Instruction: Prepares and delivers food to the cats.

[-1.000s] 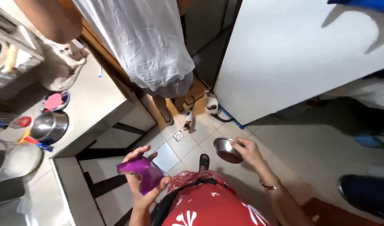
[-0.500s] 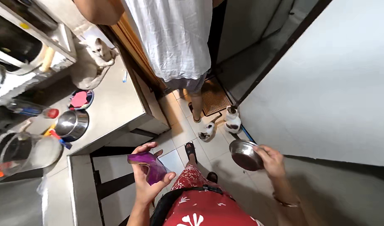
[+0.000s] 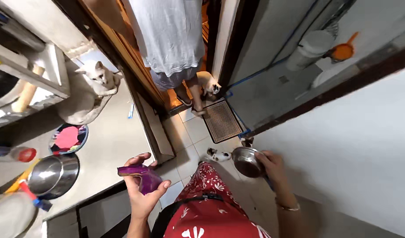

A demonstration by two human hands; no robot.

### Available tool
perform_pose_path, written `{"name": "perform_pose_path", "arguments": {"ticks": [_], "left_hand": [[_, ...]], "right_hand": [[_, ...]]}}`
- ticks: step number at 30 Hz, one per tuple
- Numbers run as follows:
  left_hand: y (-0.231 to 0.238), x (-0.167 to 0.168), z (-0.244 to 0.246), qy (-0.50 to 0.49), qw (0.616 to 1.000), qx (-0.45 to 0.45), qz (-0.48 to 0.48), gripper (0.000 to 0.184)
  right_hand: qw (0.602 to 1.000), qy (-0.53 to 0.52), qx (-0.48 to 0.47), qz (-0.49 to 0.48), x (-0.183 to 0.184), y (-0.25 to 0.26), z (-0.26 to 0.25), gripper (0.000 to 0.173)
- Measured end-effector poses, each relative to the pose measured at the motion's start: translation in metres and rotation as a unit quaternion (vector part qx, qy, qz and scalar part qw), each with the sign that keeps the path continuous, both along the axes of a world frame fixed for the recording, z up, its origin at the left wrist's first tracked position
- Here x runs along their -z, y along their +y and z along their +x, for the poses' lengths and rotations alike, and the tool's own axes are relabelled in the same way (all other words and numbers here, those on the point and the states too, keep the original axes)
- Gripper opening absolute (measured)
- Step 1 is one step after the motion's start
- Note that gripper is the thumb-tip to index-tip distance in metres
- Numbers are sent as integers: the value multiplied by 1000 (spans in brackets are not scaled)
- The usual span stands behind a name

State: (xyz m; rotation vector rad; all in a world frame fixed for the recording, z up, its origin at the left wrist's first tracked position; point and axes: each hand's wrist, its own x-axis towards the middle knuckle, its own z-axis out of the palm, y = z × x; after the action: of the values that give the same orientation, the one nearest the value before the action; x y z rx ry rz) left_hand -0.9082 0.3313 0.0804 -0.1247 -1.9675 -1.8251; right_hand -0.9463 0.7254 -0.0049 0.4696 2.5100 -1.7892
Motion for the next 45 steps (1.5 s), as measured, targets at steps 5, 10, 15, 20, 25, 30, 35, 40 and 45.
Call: {"name": "perform_pose_path", "arguments": {"ticks": [5, 10, 15, 20, 25, 30, 35, 40, 45], "left_hand": [[6, 13, -98, -21, 1000, 7, 6, 91], [22, 17, -238, -43, 998, 22, 29, 96], [33, -7, -343, -28, 998, 55, 34, 92], [28, -12, -389, -61, 997, 34, 22, 95], [15, -12, -436, -71, 997, 36, 14, 94], [1, -4, -501, -57, 996, 66, 7, 94], [-18, 2, -576, -58, 992, 111, 0, 104], [-33, 3, -654, -48, 981, 187, -18, 104], [-24, -11, -728, -59, 965, 257, 1, 103]], "right_hand": [[998, -31, 46, -37, 25, -7, -104, 22], [998, -24, 48, -16, 16, -11, -240, 23], [1000, -5, -10, 27, -17, -16, -373, 27], [991, 66, -53, 102, -47, -34, -483, 30], [992, 104, -59, 32, -52, -68, -550, 27], [986, 63, -149, 36, -39, -124, -609, 30], [985, -13, -158, 63, -42, -170, -674, 28], [985, -25, -156, 67, -45, -199, -737, 34], [967, -67, -232, 86, -39, -228, -793, 43]]}}
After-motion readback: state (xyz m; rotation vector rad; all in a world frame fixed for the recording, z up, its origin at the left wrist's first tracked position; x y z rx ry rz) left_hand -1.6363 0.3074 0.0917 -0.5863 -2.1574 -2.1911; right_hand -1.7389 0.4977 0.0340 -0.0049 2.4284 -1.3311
